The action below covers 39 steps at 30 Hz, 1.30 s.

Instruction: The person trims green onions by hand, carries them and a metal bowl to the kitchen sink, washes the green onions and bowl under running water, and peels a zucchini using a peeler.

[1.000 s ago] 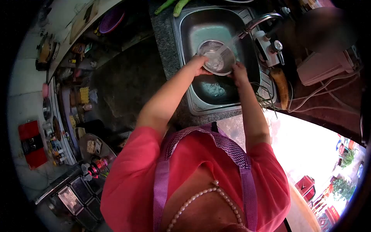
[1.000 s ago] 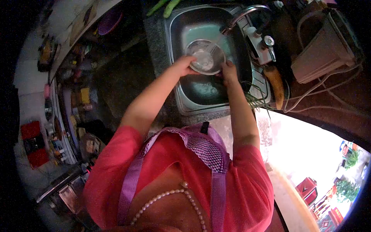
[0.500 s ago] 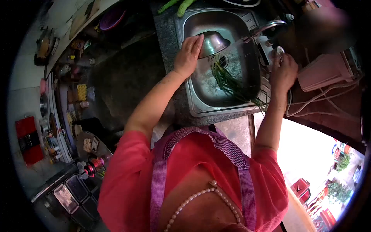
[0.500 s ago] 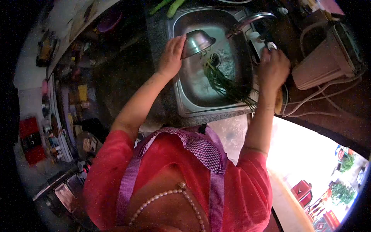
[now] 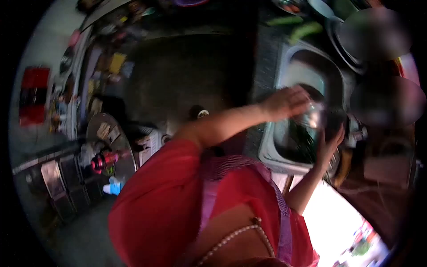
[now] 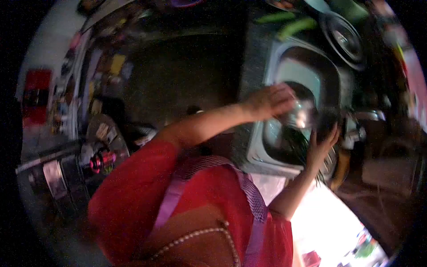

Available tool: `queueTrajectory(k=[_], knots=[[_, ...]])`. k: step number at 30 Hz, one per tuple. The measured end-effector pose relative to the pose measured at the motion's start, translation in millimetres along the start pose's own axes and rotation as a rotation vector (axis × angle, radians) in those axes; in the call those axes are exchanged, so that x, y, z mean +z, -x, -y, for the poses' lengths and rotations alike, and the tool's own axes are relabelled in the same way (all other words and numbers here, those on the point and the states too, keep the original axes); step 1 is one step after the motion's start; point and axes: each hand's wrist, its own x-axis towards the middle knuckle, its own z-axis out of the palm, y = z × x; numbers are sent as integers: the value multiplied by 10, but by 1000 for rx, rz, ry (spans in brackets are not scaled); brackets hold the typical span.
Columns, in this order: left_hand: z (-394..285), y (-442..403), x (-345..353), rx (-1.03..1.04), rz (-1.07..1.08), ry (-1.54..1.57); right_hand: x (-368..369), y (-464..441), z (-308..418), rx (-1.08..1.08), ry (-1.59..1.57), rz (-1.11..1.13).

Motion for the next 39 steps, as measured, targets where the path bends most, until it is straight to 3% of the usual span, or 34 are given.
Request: queueTrajectory(k=[1, 3, 6, 10, 11, 12, 14, 15, 17, 19, 21, 23, 24, 26, 27, 28, 29, 30, 33, 34, 35, 37, 39], knots=[[-15, -37, -186, -27, -68, 28, 169, -58, -41, -43, 297, 140], [172, 104, -444, -20, -93, -27, 347, -193, 271, -278, 145, -24], [599, 349, -1168, -174, -111, 213, 550, -272, 1264, -219, -644, -40], [1043, 1100, -2263, -582, -181, 415, 1278, -425, 2501, -69, -1004, 407], [1167, 1309, -2583, -706, -186, 420, 1536, -465, 2848, -38, -931, 499], [1347, 1557, -2806, -823, -262, 686, 1731, -469, 3354, 34, -809, 568], [1674, 2036, -3320, -897, -426, 921, 2154, -438, 4236, -160, -840, 688], [1793, 2269, -3617, -866, -505, 874, 2317, -395, 4685, -303, -909, 728], [1783, 2503, -4454, -1063, -632, 932, 2630, -378, 5427, -353, -813, 977], [2013, 2996, -4763, -1028, -915, 934, 3075, -328, 6021, -505, -790, 1067], [2146, 3410, -5122, -999, -1182, 920, 3434, -228, 6571, -500, -724, 1171], [2148, 3733, -5613, -1424, -1160, 500, 3769, -196, 7045, -512, -686, 1261], [2225, 4145, -5717, -1340, -1153, 365, 3973, -204, 7275, -524, -681, 1308], [2382, 5095, -5842, -1262, -1283, 534, 4187, -184, 7780, -542, -707, 1376], [2433, 5425, -5974, -1247, -1413, 850, 4430, -204, 7983, -570, -705, 1417], [2439, 5510, -6086, -1662, -920, 448, 4696, -219, 8198, -596, -708, 1456], [2433, 5531, -6140, -1946, -359, 30, 4915, -261, 8408, -622, -710, 1491], [2526, 5527, -6256, -2078, 257, -398, 4953, -218, 8688, -624, -708, 1455], [3156, 5375, -6763, -1968, -685, 104, 5382, -202, 9454, -744, -650, 1491], [3311, 5287, -6910, -1894, -787, 23, 5645, -185, 9688, -691, -670, 1547], [3466, 5202, -7053, -1813, -876, -59, 5888, -161, 9926, -1100, -735, 1303], [3589, 4691, -7401, -1786, -1164, 33, 5906, 7, 10540, -898, -406, 1470], [3722, 4943, -7588, -1653, -1405, 281, 6275, 150, 11032, -1074, -450, 1585]])
